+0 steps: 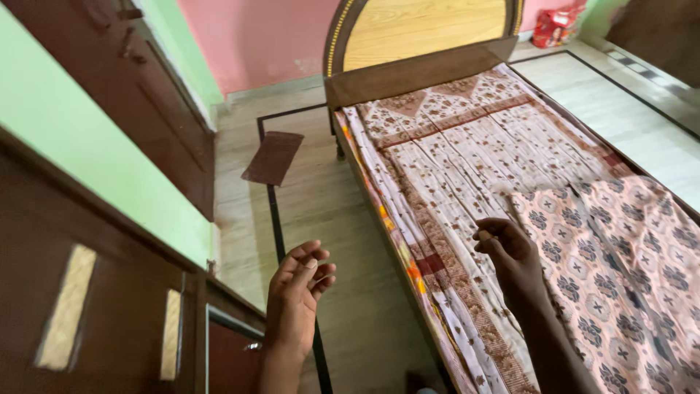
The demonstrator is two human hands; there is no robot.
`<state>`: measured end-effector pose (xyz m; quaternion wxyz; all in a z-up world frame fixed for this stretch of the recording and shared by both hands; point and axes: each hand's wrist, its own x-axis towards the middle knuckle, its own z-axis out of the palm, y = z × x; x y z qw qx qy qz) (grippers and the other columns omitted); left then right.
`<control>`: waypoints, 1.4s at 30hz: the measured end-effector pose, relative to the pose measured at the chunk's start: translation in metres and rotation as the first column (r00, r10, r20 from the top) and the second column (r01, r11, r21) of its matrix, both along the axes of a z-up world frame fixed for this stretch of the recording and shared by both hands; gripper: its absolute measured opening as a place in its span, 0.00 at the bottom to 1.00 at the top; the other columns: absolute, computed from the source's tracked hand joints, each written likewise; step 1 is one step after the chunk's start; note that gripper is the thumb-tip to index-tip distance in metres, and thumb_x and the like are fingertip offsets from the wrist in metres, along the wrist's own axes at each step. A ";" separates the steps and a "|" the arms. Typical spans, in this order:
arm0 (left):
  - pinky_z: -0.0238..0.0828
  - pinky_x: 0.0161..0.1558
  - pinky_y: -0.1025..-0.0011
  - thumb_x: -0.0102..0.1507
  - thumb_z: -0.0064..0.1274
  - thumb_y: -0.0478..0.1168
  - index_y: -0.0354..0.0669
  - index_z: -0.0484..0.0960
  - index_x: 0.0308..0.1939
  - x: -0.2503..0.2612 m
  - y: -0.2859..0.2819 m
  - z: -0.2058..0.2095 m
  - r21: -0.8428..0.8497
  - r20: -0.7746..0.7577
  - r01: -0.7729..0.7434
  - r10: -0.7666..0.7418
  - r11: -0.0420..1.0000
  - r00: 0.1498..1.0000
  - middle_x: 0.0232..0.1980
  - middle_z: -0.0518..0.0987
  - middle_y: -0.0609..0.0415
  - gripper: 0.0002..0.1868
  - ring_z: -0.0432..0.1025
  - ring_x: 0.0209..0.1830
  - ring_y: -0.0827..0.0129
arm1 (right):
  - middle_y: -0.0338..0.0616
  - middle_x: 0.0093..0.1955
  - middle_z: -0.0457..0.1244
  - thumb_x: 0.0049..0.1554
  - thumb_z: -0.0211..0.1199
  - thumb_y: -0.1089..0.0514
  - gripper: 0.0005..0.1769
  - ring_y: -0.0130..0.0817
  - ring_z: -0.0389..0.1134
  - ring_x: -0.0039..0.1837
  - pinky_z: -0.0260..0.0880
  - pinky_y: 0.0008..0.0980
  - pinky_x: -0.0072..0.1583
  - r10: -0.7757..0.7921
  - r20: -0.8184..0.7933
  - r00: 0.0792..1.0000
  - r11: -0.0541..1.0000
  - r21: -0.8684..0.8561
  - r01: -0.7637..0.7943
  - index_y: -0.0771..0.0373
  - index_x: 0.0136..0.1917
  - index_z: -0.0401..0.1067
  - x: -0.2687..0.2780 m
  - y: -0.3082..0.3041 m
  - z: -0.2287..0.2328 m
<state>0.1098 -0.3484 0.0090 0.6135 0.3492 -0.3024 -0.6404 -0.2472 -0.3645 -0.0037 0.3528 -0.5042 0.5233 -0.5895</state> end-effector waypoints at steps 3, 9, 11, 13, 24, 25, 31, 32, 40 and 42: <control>0.72 0.49 0.68 0.67 0.47 0.36 0.40 0.77 0.59 -0.007 -0.021 -0.003 0.022 -0.015 0.019 -0.019 1.000 1.000 0.50 0.79 0.54 0.16 0.74 0.46 0.69 | 0.41 0.48 0.67 0.61 0.59 0.62 0.13 0.28 0.66 0.50 0.69 0.30 0.55 -0.035 0.001 0.999 0.999 0.020 0.035 0.69 0.58 0.72 -0.005 -0.011 -0.002; 0.72 0.48 0.68 0.67 0.47 0.34 0.40 0.78 0.58 -0.028 -0.064 -0.007 0.023 -0.020 0.073 -0.072 0.997 0.997 0.48 0.79 0.54 0.16 0.74 0.45 0.70 | 0.42 0.49 0.67 0.60 0.59 0.64 0.14 0.28 0.68 0.51 0.71 0.31 0.55 -0.071 0.045 0.996 0.997 -0.019 0.072 0.70 0.58 0.72 -0.025 -0.038 -0.009; 0.72 0.47 0.68 0.67 0.47 0.35 0.41 0.78 0.57 -0.037 -0.081 -0.007 0.084 -0.009 0.098 -0.097 0.992 0.995 0.47 0.79 0.55 0.15 0.74 0.44 0.70 | 0.42 0.49 0.67 0.60 0.58 0.64 0.14 0.28 0.68 0.51 0.71 0.31 0.56 -0.087 0.059 0.994 0.995 -0.038 0.090 0.70 0.58 0.72 -0.033 -0.048 -0.010; 0.72 0.47 0.68 0.66 0.47 0.35 0.42 0.79 0.57 -0.047 -0.098 -0.005 0.099 0.006 0.121 -0.122 0.988 0.992 0.47 0.79 0.56 0.15 0.74 0.43 0.70 | 0.41 0.49 0.67 0.59 0.57 0.65 0.14 0.28 0.68 0.51 0.72 0.31 0.56 -0.127 0.051 0.991 0.991 -0.043 0.129 0.70 0.58 0.72 -0.042 -0.060 -0.007; 0.73 0.45 0.71 0.65 0.48 0.35 0.42 0.80 0.56 -0.111 -0.202 -0.010 0.100 -0.015 0.213 -0.213 0.972 0.977 0.46 0.79 0.57 0.15 0.74 0.42 0.73 | 0.41 0.49 0.67 0.61 0.59 0.64 0.12 0.28 0.67 0.50 0.70 0.31 0.54 -0.220 0.063 0.974 0.975 -0.030 0.222 0.70 0.57 0.73 -0.100 -0.125 -0.012; 0.71 0.44 0.72 0.66 0.49 0.35 0.41 0.80 0.56 -0.117 -0.210 -0.013 0.072 -0.032 0.234 -0.232 0.970 0.972 0.46 0.79 0.57 0.15 0.73 0.41 0.74 | 0.41 0.49 0.67 0.60 0.59 0.64 0.12 0.27 0.67 0.50 0.71 0.31 0.54 -0.236 0.071 0.969 0.971 -0.026 0.239 0.70 0.57 0.73 -0.105 -0.128 -0.013; 0.68 0.38 0.76 0.65 0.51 0.33 0.40 0.80 0.55 -0.161 -0.268 -0.015 0.043 -0.103 0.293 -0.287 0.955 0.952 0.44 0.79 0.57 0.14 0.70 0.37 0.75 | 0.41 0.48 0.67 0.59 0.60 0.63 0.13 0.27 0.67 0.50 0.69 0.30 0.54 -0.325 0.033 0.945 0.946 0.036 0.324 0.69 0.57 0.73 -0.137 -0.149 -0.007; 0.68 0.38 0.76 0.65 0.51 0.33 0.40 0.80 0.55 -0.169 -0.276 -0.012 0.049 -0.102 0.300 -0.294 0.953 0.950 0.43 0.79 0.58 0.14 0.70 0.37 0.75 | 0.41 0.49 0.68 0.60 0.60 0.62 0.13 0.27 0.68 0.51 0.70 0.30 0.55 -0.337 0.021 0.941 0.941 0.029 0.337 0.69 0.57 0.73 -0.142 -0.151 -0.005; 0.67 0.39 0.76 0.65 0.49 0.33 0.42 0.80 0.53 -0.226 -0.314 0.014 0.059 -0.056 0.401 -0.398 0.914 0.916 0.42 0.79 0.59 0.13 0.70 0.37 0.76 | 0.44 0.50 0.68 0.63 0.60 0.60 0.13 0.30 0.68 0.52 0.71 0.32 0.56 -0.393 0.001 0.919 0.919 -0.022 0.393 0.68 0.59 0.73 -0.187 -0.168 0.005; 0.68 0.39 0.75 0.65 0.49 0.34 0.42 0.80 0.52 -0.237 -0.320 0.020 0.067 -0.009 0.428 -0.428 0.902 0.904 0.42 0.79 0.59 0.12 0.70 0.36 0.75 | 0.43 0.51 0.68 0.62 0.59 0.61 0.13 0.30 0.69 0.51 0.71 0.32 0.56 -0.425 0.000 0.905 0.905 -0.006 0.425 0.68 0.58 0.73 -0.196 -0.168 0.005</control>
